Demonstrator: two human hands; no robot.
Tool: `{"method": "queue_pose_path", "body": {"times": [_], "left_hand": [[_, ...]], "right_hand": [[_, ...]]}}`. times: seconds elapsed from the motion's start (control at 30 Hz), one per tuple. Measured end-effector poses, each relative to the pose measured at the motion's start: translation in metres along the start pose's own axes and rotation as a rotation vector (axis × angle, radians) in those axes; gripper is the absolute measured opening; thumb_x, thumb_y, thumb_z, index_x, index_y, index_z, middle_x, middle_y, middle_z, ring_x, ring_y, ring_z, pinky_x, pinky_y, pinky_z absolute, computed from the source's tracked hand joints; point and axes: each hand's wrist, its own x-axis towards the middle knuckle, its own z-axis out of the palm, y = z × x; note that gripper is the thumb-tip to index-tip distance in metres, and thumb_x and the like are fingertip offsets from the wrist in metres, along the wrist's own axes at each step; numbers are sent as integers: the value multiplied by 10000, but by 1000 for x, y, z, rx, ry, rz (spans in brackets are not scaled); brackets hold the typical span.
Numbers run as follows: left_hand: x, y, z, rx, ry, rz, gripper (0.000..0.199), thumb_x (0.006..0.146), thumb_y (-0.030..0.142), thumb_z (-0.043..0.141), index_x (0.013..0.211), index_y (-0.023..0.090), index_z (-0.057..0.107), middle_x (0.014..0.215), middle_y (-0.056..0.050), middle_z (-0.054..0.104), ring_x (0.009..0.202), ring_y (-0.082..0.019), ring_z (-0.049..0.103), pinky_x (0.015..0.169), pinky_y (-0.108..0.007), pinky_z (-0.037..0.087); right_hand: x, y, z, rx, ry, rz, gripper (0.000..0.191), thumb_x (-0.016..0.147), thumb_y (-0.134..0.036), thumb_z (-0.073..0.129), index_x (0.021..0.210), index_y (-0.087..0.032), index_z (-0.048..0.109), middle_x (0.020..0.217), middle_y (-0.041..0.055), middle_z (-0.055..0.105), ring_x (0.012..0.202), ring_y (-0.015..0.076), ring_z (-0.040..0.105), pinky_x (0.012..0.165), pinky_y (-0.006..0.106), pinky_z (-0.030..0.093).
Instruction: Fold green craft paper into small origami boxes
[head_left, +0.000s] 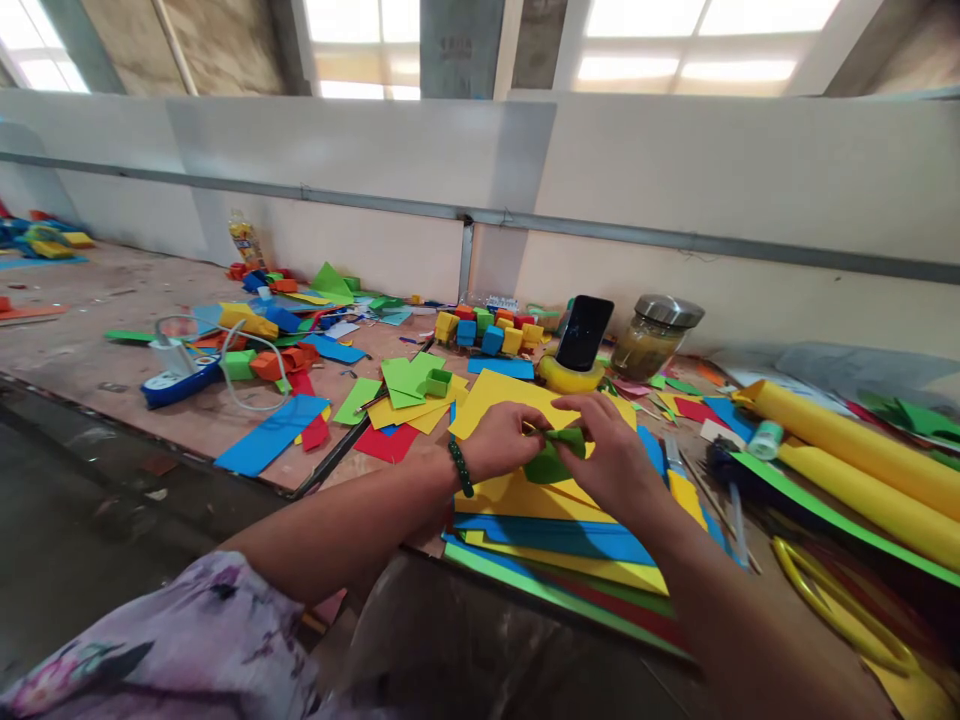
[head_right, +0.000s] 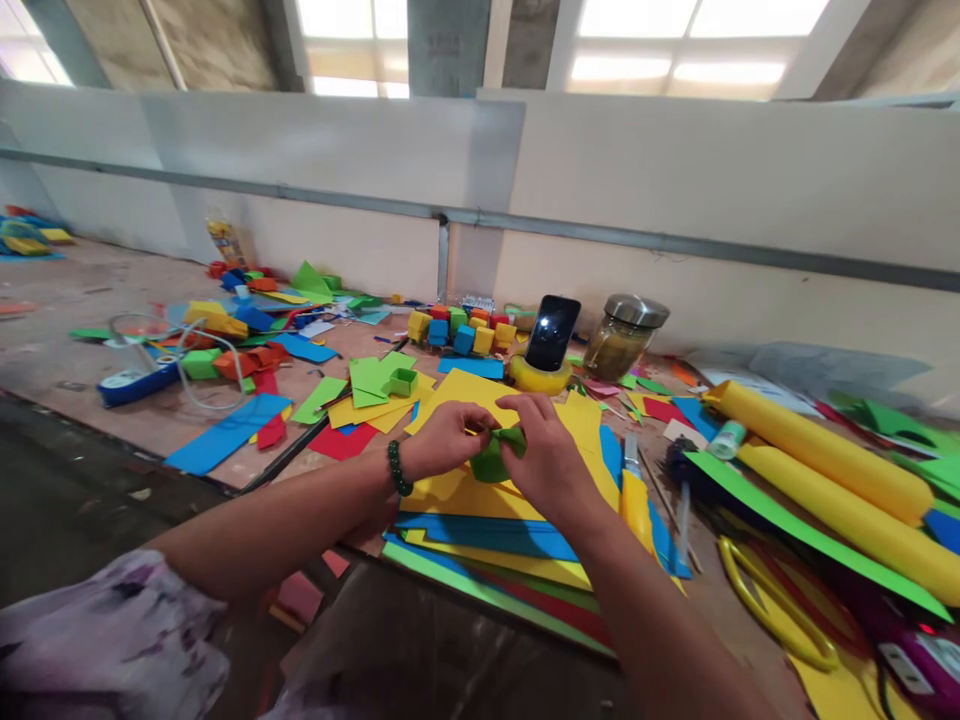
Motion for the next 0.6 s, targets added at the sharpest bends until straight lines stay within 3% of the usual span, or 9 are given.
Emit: {"method": "queue_pose_path", "body": {"times": [0.17, 0.27, 0.33, 0.47, 0.6], "left_hand": [[-4, 0, -1, 126, -143, -63, 222, 681, 188, 586, 849, 117, 711, 689, -20, 670, 643, -149, 582, 594, -228, 432], [-5, 2, -4, 181, -149, -54, 209, 692, 140, 544, 805, 118, 719, 617, -13, 634, 604, -136, 543, 575, -226, 413], [-2, 4, -8, 20, -132, -98, 211, 706, 122, 533, 819, 111, 712, 647, -15, 643, 618, -123, 552, 577, -211, 427], [4, 11, -16, -460, -32, -354, 183, 780, 166, 539, 891, 97, 668, 758, -39, 669, 641, -104, 605, 583, -200, 477], [5, 17, -20, -584, 37, -439, 150, 776, 146, 570, 892, 96, 651, 812, -60, 673, 626, -86, 602, 586, -199, 485]], "right_hand": [[-2, -5, 9, 8, -76, 3, 487, 675, -11, 508, 1123, -202, 536, 1119, 116, 573, 816, 202, 658, 716, 363, 561], [-1, -1, 8, 90, -64, 36, 471, 712, -51, 554, 1153, -214, 534, 1138, 111, 575, 781, 179, 658, 725, 359, 562], [1, 6, 3, 174, 22, 127, 385, 775, -182, 624, 1150, -215, 543, 1093, 100, 600, 806, 190, 663, 729, 370, 561], [6, 19, -10, 328, 218, 376, 263, 871, -436, 558, 964, -192, 587, 848, 55, 652, 760, 192, 660, 675, 349, 547], [7, 15, -9, 303, 173, 386, 300, 824, -485, 605, 786, -188, 581, 699, 24, 614, 594, 146, 581, 524, 276, 486]]}}
